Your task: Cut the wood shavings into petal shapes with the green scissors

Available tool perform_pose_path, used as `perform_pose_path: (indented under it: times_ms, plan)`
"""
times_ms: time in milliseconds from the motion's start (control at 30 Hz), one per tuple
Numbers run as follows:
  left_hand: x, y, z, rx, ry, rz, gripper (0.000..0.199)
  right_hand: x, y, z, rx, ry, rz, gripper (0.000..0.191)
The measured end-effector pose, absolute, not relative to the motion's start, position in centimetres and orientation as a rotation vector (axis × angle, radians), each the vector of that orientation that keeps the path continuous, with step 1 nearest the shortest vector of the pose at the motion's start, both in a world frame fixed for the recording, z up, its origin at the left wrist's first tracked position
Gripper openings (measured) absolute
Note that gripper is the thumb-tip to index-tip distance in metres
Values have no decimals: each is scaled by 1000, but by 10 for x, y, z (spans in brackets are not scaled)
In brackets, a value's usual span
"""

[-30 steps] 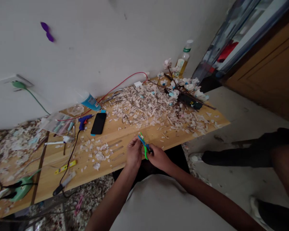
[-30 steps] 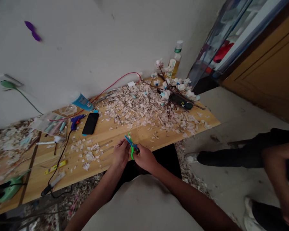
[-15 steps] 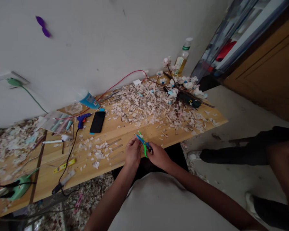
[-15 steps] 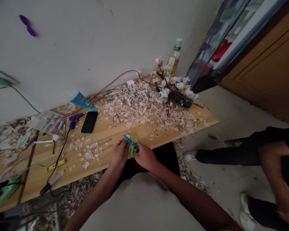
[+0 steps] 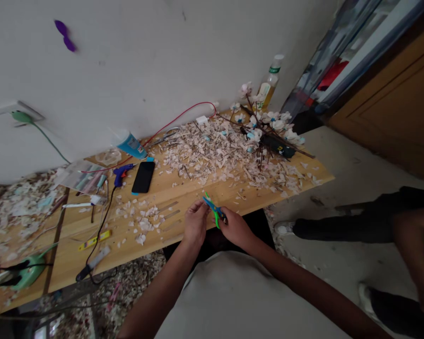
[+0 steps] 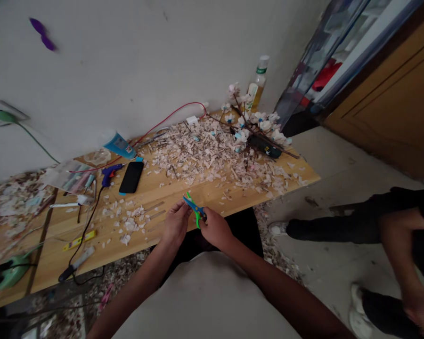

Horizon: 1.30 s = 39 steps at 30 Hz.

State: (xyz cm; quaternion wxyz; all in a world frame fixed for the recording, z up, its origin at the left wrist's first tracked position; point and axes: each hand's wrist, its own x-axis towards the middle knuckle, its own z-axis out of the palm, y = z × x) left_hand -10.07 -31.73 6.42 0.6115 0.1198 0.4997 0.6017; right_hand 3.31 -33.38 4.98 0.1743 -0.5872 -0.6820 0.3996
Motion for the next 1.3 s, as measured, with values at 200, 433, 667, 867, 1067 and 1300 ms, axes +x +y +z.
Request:
perform_pose_path:
  times_ms: [200,433,667,867,1067,1300]
  plan:
    - [-103,-318,66,276,1122,1377,22,38,-330,54,-1649,-1972,1110,5]
    - [-110,-316,64,319,1189,1286,25,43,-330,53,-1648,-2034,1066,8]
    - [-119,-314,69,394,1214,1203,23,47,-327,55,-1607,-2054,1076,6]
    - [-127,-315,70,556,1263,1098,17,50,-327,60,-1581,-2055,1108,9]
    - [-140,-314,67,753,1293,1012,14,51,-328,58,-1585,-2078,1111,9]
    - [-146,-309,77,689,1240,975,18,47,-327,58,-1616,-2075,1112,5]
